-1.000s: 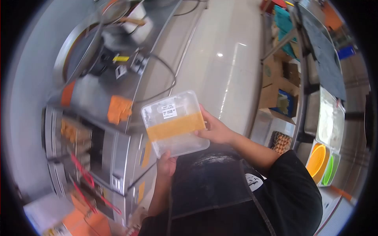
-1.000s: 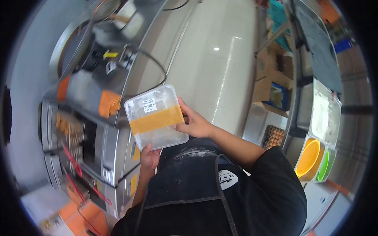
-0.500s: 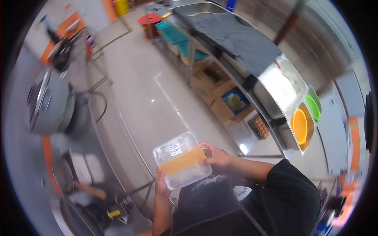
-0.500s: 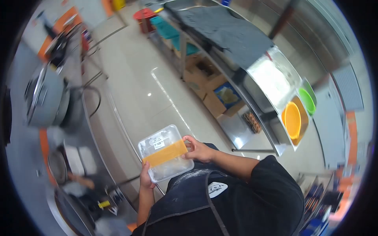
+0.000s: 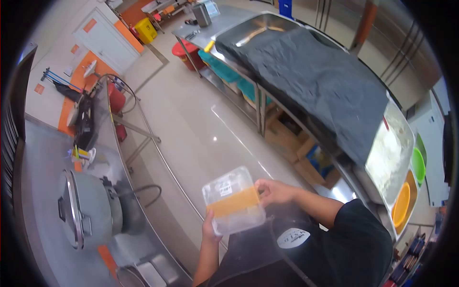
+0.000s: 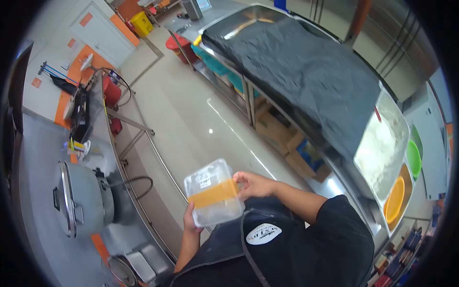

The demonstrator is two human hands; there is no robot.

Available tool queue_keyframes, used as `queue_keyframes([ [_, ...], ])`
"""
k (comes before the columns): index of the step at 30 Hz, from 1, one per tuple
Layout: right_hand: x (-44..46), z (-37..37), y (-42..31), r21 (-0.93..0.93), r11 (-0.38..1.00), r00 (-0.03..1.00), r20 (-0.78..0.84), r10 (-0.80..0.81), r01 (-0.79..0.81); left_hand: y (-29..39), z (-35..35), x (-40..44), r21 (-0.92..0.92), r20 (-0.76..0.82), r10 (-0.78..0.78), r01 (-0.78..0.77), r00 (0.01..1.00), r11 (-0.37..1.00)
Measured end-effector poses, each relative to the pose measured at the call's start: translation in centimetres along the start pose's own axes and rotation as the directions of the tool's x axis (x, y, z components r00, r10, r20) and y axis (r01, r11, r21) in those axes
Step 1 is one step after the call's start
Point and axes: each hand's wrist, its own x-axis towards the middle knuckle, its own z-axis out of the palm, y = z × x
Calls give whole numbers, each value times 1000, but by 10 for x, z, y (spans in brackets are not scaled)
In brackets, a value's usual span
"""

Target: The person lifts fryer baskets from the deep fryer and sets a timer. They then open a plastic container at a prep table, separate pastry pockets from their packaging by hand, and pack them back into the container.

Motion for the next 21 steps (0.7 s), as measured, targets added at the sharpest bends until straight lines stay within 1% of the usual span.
queue_keyframes([
  [3, 78, -29, -46, -162, 986, 997, 61, 49, -39, 49, 2, 48, -14, 23, 53, -53, 998, 998],
  [4, 99, -32, -65, -123, 989, 995, 42, 93, -88, 61, 3, 61, -74, 28, 44, -41, 999, 996],
  [7, 157, -52, -99, -245, 958, 984, 55, 168, -150, 87, 12, 96, -95, -61, 104, -110, 993, 989],
  [8, 178, -61, -111, -221, 964, 984, 62, 165, -148, 98, 16, 113, -92, -81, 116, -124, 990, 988],
  [11, 253, -103, -136, -311, 935, 979, 51, 199, -174, 142, 18, 187, -76, -90, 167, -174, 982, 982],
  [14, 332, -133, -172, -432, 900, 998, 12, 63, -52, 200, -15, 285, -51, 4, 141, -141, 990, 989],
  [17, 403, -166, -207, -340, 941, 995, -92, -34, 1, 287, -2, 378, 33, 95, 119, -122, 988, 992],
  [18, 422, -168, -232, -368, 929, 984, -147, -98, 37, 317, 7, 408, 38, 143, 117, -123, 983, 992],
  [19, 439, -173, -261, -352, 934, 962, -232, -145, 56, 347, 20, 438, 58, 170, 134, -145, 976, 988],
  [21, 466, -185, -309, -308, 945, 887, -396, -237, 114, 402, 45, 494, 115, 220, 158, -186, 963, 976],
])
